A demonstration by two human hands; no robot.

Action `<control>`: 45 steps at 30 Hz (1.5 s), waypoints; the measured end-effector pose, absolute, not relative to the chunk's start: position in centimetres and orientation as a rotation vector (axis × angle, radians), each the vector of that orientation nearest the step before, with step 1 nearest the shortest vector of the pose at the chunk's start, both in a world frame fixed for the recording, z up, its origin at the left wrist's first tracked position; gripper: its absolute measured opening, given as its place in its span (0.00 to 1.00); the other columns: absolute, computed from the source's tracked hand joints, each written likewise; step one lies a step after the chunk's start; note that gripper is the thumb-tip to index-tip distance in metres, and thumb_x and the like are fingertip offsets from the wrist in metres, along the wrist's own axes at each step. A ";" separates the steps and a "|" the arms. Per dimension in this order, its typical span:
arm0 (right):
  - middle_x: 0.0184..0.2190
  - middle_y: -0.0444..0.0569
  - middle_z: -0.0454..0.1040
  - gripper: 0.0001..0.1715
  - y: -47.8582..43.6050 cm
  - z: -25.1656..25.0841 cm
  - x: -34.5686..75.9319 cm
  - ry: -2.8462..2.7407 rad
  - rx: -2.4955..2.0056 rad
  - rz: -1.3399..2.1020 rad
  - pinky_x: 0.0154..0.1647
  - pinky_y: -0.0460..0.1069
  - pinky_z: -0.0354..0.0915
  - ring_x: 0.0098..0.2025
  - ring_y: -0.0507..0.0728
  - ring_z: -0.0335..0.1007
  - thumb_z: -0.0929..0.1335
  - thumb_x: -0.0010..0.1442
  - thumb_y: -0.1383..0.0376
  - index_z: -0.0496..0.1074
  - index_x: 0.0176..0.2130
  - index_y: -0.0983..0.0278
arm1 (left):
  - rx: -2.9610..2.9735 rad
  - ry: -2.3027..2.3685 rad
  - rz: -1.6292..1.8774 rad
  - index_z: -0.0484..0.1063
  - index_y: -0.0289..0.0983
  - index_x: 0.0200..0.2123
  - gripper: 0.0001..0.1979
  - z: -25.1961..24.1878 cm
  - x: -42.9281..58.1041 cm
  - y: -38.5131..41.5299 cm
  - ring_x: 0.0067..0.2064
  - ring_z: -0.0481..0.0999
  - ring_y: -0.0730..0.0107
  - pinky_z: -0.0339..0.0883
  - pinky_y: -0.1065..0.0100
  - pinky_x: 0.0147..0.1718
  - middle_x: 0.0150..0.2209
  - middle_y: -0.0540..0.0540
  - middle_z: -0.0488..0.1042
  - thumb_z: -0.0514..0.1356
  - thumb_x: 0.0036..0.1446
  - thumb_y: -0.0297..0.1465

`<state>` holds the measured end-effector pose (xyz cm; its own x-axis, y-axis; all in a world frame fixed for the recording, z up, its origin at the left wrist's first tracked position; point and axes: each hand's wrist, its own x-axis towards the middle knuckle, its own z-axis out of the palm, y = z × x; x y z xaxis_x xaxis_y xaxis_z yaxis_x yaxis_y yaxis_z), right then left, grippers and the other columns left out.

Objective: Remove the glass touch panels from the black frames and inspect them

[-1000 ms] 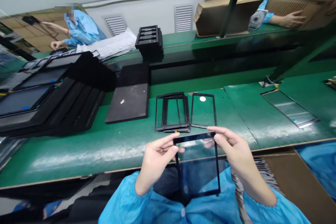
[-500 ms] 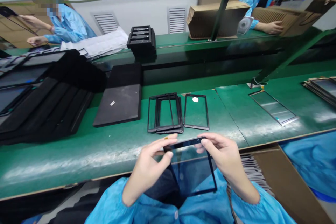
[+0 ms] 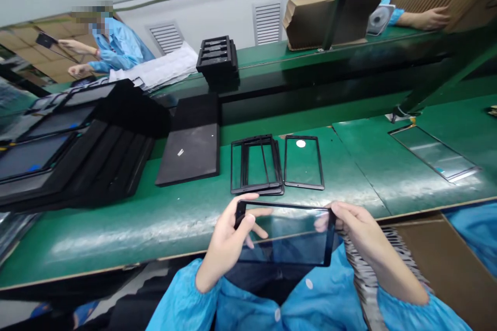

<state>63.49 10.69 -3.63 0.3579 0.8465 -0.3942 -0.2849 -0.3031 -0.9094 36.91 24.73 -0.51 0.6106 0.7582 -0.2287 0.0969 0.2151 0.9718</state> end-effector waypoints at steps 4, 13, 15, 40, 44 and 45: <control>0.26 0.53 0.86 0.29 10.7 -2.9 62.4 -0.470 -1.478 1.066 0.34 0.50 0.78 0.29 0.62 0.84 0.74 0.60 0.39 0.83 0.28 0.61 | 1.254 0.823 0.609 0.63 0.38 0.60 0.23 -1.0 37.1 24.3 0.32 0.86 0.62 0.74 0.72 0.21 0.50 0.32 0.85 0.62 0.70 0.42; 0.25 0.47 0.85 0.25 10.2 -1.2 61.5 -0.663 -1.513 0.840 0.35 0.46 0.77 0.28 0.57 0.83 0.71 0.69 0.46 0.83 0.29 0.60 | 1.186 0.871 0.654 0.63 0.38 0.60 0.25 -0.6 36.9 23.6 0.31 0.86 0.60 0.74 0.70 0.22 0.47 0.34 0.86 0.65 0.68 0.42; 0.25 0.46 0.85 0.24 10.1 -0.8 61.5 -0.673 -1.513 0.837 0.35 0.46 0.77 0.29 0.57 0.83 0.71 0.69 0.47 0.82 0.31 0.60 | 1.171 0.900 0.667 0.63 0.38 0.59 0.25 -0.3 36.9 23.4 0.31 0.86 0.60 0.73 0.70 0.22 0.46 0.34 0.86 0.65 0.67 0.43; 0.28 0.51 0.87 0.14 8.8 -0.5 59.4 -0.636 -1.662 0.740 0.28 0.51 0.81 0.26 0.63 0.86 0.75 0.65 0.53 0.82 0.44 0.60 | 2.335 0.512 0.337 0.87 0.45 0.46 0.11 3.0 40.2 26.6 0.41 0.85 0.54 0.74 0.54 0.54 0.38 0.44 0.87 0.62 0.69 0.36; 0.27 0.50 0.87 0.14 8.8 -0.4 59.3 -0.615 -1.645 0.751 0.27 0.50 0.81 0.25 0.62 0.85 0.76 0.64 0.54 0.82 0.44 0.61 | 2.277 0.501 0.386 0.87 0.45 0.44 0.13 3.2 40.0 26.4 0.40 0.85 0.54 0.76 0.60 0.43 0.36 0.43 0.86 0.60 0.71 0.37; 0.27 0.50 0.87 0.15 8.8 -0.4 59.3 -0.603 -1.642 0.755 0.26 0.49 0.81 0.25 0.62 0.85 0.76 0.64 0.54 0.82 0.44 0.61 | 2.284 0.503 0.389 0.87 0.45 0.44 0.14 3.2 39.9 26.3 0.40 0.85 0.54 0.76 0.59 0.43 0.37 0.43 0.86 0.60 0.71 0.37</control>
<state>59.32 8.84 -0.39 0.6581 0.7369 -0.1547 -0.0118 -0.1954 -0.9807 39.93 26.30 3.22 0.8763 0.4655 0.1239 0.2369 -0.6404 0.7306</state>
